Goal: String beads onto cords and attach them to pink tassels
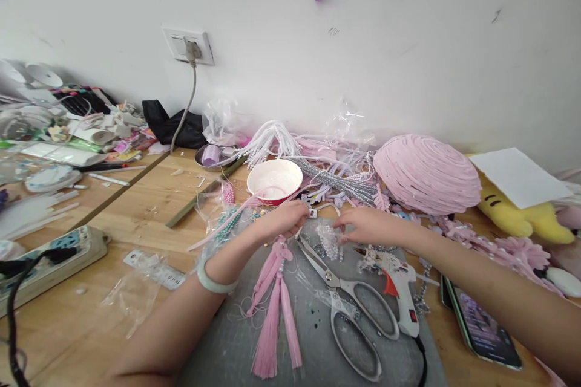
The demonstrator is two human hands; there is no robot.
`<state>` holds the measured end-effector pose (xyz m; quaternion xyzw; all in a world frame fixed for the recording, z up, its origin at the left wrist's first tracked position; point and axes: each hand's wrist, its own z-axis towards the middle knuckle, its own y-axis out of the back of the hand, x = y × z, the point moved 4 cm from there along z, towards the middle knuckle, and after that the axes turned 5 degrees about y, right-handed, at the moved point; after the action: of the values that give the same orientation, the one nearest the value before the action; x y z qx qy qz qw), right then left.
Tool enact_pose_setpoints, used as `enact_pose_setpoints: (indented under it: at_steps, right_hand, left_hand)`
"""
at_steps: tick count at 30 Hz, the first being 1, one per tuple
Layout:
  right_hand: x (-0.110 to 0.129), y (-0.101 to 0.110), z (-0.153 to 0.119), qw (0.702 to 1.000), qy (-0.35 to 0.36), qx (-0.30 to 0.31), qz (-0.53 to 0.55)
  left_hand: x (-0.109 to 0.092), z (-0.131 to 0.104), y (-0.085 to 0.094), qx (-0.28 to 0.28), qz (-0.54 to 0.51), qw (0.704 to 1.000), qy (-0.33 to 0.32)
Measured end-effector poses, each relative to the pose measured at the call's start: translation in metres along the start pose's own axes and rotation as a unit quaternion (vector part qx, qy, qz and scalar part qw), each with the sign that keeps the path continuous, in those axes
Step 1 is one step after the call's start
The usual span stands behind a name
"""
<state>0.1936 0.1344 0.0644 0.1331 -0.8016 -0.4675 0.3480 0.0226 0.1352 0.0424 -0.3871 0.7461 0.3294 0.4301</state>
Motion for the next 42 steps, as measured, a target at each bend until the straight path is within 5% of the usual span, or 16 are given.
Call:
enact_pose_setpoints:
  at_steps: [4, 9, 13, 16, 19, 23, 29, 42]
  right_hand:
    - [-0.023, 0.008, 0.015, 0.998, -0.039, -0.055, 0.018]
    - [-0.046, 0.028, 0.029, 0.988, -0.081, -0.134, 0.012]
    - [-0.016, 0.037, 0.016, 0.964, -0.095, -0.25, -0.002]
    - [0.027, 0.022, 0.006, 0.949, -0.048, -0.308, 0.036]
    - [0.053, -0.019, 0.017, 0.967, -0.042, -0.185, 0.172]
    - [0.058, -0.052, 0.045, 0.966, -0.048, -0.124, 0.22]
    - [0.049, -0.06, 0.07, 0.951, -0.084, -0.119, 0.272]
    - [0.04, -0.07, 0.071, 0.917, -0.087, -0.152, 0.357]
  left_hand:
    - [-0.005, -0.002, 0.005, 0.053, -0.122, 0.991, 0.019]
    - [-0.002, 0.0, 0.007, 0.056, -0.219, 0.974, 0.019]
    - [0.003, 0.002, 0.003, 0.062, -0.256, 0.964, 0.035]
    - [0.004, 0.003, 0.001, 0.057, -0.283, 0.957, 0.036]
    - [0.006, 0.003, 0.002, 0.045, -0.309, 0.949, 0.036]
    - [0.013, 0.004, 0.002, 0.038, -0.335, 0.94, 0.048]
    - [0.024, 0.008, 0.004, 0.016, -0.37, 0.928, 0.047]
    - [0.023, -0.011, 0.002, -0.004, -0.406, 0.912, -0.064]
